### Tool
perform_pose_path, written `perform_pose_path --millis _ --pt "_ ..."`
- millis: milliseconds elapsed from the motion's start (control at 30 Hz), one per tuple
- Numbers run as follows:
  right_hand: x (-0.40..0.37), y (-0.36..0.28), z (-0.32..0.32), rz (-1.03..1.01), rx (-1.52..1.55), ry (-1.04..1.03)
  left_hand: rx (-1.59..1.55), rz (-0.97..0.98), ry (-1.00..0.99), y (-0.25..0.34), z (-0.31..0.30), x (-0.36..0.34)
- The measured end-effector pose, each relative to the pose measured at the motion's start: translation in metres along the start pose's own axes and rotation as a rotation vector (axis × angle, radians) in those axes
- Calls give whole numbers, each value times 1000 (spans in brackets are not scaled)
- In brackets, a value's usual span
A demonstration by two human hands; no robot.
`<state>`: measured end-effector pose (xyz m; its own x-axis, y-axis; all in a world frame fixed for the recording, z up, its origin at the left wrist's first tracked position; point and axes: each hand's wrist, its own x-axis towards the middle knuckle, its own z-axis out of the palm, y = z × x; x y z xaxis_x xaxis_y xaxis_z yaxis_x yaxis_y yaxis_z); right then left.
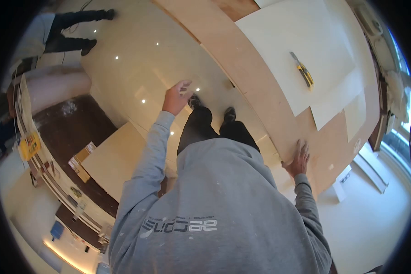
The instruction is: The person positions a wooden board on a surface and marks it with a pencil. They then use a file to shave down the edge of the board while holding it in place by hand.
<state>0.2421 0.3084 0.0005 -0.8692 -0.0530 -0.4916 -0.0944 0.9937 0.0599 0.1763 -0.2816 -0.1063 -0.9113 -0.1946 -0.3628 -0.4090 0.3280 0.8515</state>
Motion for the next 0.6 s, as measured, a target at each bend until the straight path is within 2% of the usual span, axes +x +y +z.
perform_pose_path --millis 100,200,267,333,433,600 --pt "-5 -12 3 85 -31 -4 17 12 -33 12 -43 14" --pt "-3 -38 3 267 -59 -87 -123 -82 -57 6 -72 35" --pt "1 -45 12 278 22 -21 -253 -147 -73 5 -76 40" --pt "2 -51 17 289 53 9 -404 -187 -88 13 -77 48" --pt "5 -55 12 302 38 -21 -422 -187 -106 19 -61 69" --pt "9 -57 -1 290 58 -71 -626 -160 -53 51 -23 102"
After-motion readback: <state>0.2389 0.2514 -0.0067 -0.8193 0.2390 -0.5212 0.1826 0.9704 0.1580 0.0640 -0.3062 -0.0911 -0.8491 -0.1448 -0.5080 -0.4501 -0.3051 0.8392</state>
